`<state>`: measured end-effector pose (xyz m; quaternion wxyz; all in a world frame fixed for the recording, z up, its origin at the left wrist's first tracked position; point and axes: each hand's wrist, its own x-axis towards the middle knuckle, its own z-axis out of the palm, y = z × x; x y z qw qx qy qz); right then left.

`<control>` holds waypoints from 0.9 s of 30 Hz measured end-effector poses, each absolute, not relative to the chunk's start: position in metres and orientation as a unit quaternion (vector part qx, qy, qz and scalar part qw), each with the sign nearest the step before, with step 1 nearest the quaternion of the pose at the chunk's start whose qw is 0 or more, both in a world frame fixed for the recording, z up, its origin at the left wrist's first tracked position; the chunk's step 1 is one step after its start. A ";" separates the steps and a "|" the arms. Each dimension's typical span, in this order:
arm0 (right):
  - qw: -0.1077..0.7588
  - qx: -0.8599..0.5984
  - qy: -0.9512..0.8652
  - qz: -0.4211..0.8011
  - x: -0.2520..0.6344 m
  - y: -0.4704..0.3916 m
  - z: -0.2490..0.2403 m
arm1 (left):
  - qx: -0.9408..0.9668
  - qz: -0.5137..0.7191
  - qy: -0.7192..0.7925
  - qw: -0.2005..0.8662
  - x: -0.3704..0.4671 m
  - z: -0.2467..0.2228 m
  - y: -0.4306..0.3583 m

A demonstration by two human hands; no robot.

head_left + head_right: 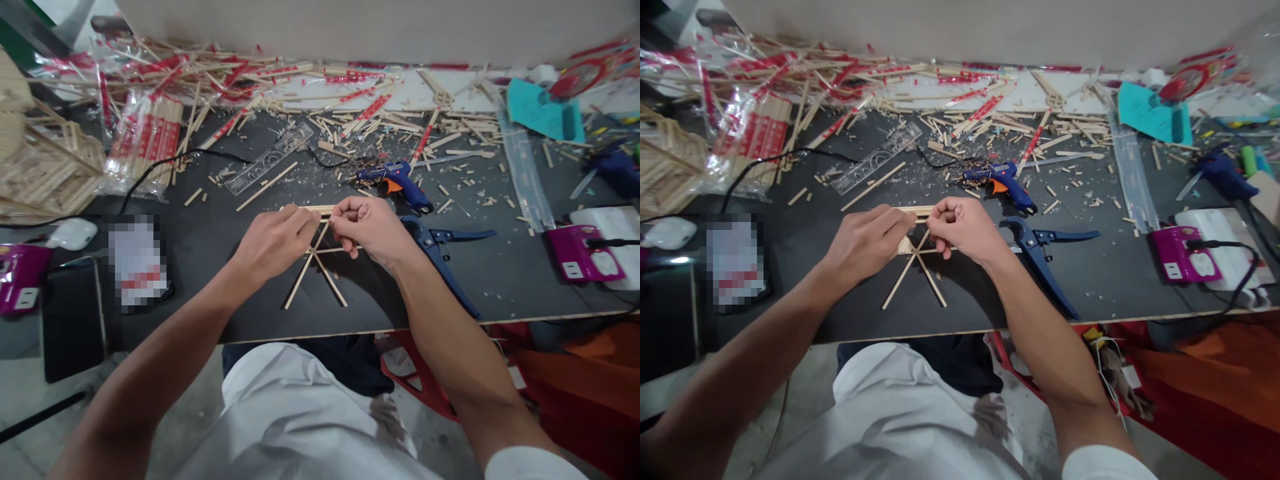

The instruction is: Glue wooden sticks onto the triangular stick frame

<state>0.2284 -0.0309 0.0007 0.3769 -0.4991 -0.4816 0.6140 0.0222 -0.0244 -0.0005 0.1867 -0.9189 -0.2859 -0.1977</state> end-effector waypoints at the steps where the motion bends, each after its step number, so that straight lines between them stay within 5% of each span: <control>1: 0.376 -0.500 -0.481 0.615 0.228 -0.031 0.002 | -0.919 -0.197 -0.286 0.188 0.022 -0.001 -0.024; 20: 0.351 -0.480 -0.508 0.623 0.216 -0.034 -0.001 | -0.913 -0.226 -0.274 0.202 0.029 0.002 -0.026; 27: 0.345 -0.544 -0.527 0.554 0.241 -0.033 0.013 | -0.889 -0.331 -0.274 0.159 0.015 -0.001 -0.017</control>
